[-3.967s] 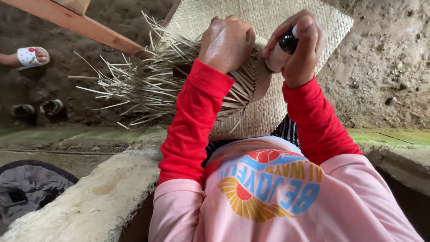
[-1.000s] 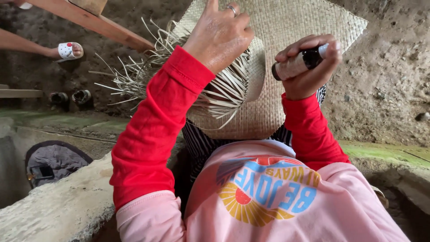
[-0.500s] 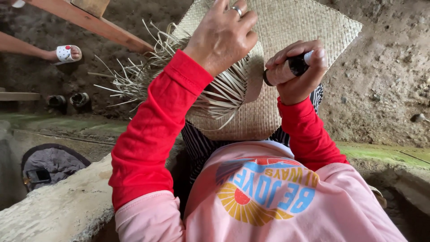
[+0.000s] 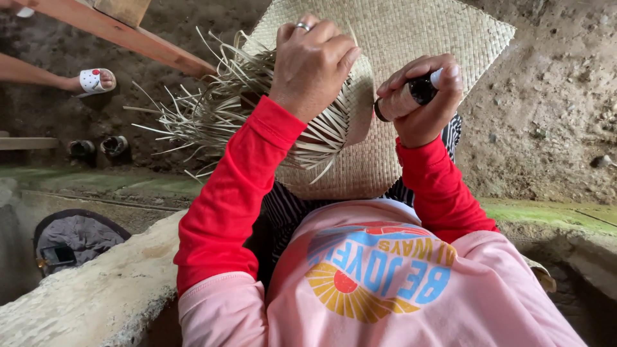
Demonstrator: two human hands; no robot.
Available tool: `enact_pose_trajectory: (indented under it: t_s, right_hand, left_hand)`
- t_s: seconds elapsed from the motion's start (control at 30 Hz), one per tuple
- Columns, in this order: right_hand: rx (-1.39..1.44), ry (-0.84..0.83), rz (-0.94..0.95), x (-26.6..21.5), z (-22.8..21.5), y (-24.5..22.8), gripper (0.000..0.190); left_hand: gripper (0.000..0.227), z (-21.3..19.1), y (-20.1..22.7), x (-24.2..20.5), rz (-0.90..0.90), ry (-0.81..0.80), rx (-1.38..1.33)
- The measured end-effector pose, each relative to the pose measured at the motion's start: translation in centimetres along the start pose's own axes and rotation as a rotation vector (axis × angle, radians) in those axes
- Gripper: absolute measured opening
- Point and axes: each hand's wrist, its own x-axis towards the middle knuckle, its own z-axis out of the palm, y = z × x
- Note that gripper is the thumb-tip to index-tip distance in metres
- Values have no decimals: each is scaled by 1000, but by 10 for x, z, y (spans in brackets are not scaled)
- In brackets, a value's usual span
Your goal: Smoothing and shaping the straw fibers of a handmade hat using a liquid substance and hand pressure.
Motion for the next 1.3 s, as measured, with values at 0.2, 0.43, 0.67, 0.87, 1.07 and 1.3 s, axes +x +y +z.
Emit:
enact_pose_trajectory:
  t_s: [0.2,0.43,0.67,0.87,1.07,1.3]
  right_hand:
    - [-62,-46,-143,2,10,-1,41]
    - [121,-48,-124,-7,10,8,45]
    - [-146,-174,-125,9,25,-1,52]
    - [-164,-193,-161,25,29,7,53]
    - [-150,-138,-110,45,43,18,56]
    - [-45,-165,-97,59,35,41,48]
  left_hand:
    - [29,-3,-2,-4,-4,-207,-95]
    - [36,25,-22,-14,-55,-145,-283]
    - [24,12,-10,-9,-191,-27,-311]
    - [14,23,-15,-6,-193,-85,-279]
    - [28,22,-13,-7,-227,-116,-314]
    - [26,30,-13,-6,-269,-140,-295]
